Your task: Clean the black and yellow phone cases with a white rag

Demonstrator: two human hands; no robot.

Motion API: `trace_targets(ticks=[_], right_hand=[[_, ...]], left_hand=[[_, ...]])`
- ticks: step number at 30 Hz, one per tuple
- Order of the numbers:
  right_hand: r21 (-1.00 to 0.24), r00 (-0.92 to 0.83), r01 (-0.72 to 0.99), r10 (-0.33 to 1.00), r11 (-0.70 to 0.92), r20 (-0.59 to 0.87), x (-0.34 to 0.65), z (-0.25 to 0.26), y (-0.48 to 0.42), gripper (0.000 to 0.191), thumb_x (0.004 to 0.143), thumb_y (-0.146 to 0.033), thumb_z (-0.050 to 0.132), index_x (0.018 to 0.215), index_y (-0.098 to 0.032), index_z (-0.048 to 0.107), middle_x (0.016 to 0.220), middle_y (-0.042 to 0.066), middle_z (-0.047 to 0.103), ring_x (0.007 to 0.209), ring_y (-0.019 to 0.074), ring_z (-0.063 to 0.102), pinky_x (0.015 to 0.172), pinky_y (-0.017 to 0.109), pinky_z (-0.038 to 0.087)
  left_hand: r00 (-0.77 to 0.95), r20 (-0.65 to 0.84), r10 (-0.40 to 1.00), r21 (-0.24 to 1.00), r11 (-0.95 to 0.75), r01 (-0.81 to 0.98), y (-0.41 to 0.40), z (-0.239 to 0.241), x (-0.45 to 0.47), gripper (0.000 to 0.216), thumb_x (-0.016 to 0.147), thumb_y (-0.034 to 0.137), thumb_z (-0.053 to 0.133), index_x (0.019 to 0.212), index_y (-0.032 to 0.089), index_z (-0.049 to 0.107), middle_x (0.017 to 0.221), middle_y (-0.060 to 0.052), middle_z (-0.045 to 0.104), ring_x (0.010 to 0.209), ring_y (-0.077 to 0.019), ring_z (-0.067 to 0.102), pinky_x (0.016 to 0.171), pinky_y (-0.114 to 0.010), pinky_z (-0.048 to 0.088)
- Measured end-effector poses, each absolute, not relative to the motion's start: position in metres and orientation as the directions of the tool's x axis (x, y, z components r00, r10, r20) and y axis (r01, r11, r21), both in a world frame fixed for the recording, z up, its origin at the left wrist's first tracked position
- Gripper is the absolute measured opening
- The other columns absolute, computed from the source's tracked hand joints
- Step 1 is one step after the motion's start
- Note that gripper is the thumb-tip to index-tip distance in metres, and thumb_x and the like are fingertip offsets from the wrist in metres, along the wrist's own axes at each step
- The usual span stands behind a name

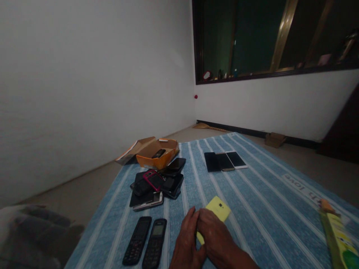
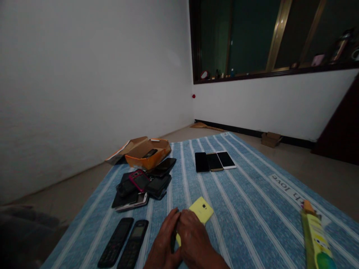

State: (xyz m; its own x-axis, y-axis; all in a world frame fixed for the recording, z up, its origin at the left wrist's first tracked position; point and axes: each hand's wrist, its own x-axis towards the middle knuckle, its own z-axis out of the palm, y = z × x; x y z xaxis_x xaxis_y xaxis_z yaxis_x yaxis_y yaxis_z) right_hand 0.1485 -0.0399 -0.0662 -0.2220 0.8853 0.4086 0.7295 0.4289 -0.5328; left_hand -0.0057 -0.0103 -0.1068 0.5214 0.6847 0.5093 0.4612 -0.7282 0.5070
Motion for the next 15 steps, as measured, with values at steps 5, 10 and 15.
trace_targets(ticks=[5,10,15], right_hand=[[-0.482,-0.106,0.83,0.928,0.281,0.358,0.165,-0.059,-0.034,0.019,0.092,-0.013,0.051,0.098,-0.02,0.068,0.105,0.007,0.066,0.101,0.0222,0.058,0.093,0.036,0.044],[-0.395,-0.056,0.889,0.911,0.232,0.409,0.179,-0.072,-0.031,0.026,0.087,-0.007,0.053,0.107,-0.015,0.068,0.12,0.012,0.065,0.118,0.0268,0.055,0.104,0.042,0.041],[-0.339,-0.152,0.875,0.861,0.346,0.485,0.166,-0.092,-0.044,0.037,0.088,-0.012,0.053,0.123,-0.018,0.062,0.129,0.011,0.062,0.123,0.0266,0.054,0.105,0.042,0.043]], left_hand=[[0.551,0.494,0.672,0.503,-0.738,0.449,-0.012,-0.102,-0.008,0.08,0.082,0.024,0.067,0.15,0.025,0.025,0.153,-0.016,0.036,0.139,-0.0333,0.037,0.108,-0.048,0.042],[0.553,0.51,0.658,0.499,-0.751,0.433,-0.012,-0.103,-0.008,0.079,0.082,0.026,0.068,0.149,0.024,0.027,0.153,-0.016,0.036,0.139,-0.034,0.036,0.108,-0.048,0.043],[0.542,0.485,0.686,0.519,-0.725,0.453,-0.012,-0.106,-0.007,0.08,0.079,0.022,0.069,0.148,0.023,0.03,0.152,-0.017,0.037,0.138,-0.0335,0.037,0.108,-0.047,0.043]])
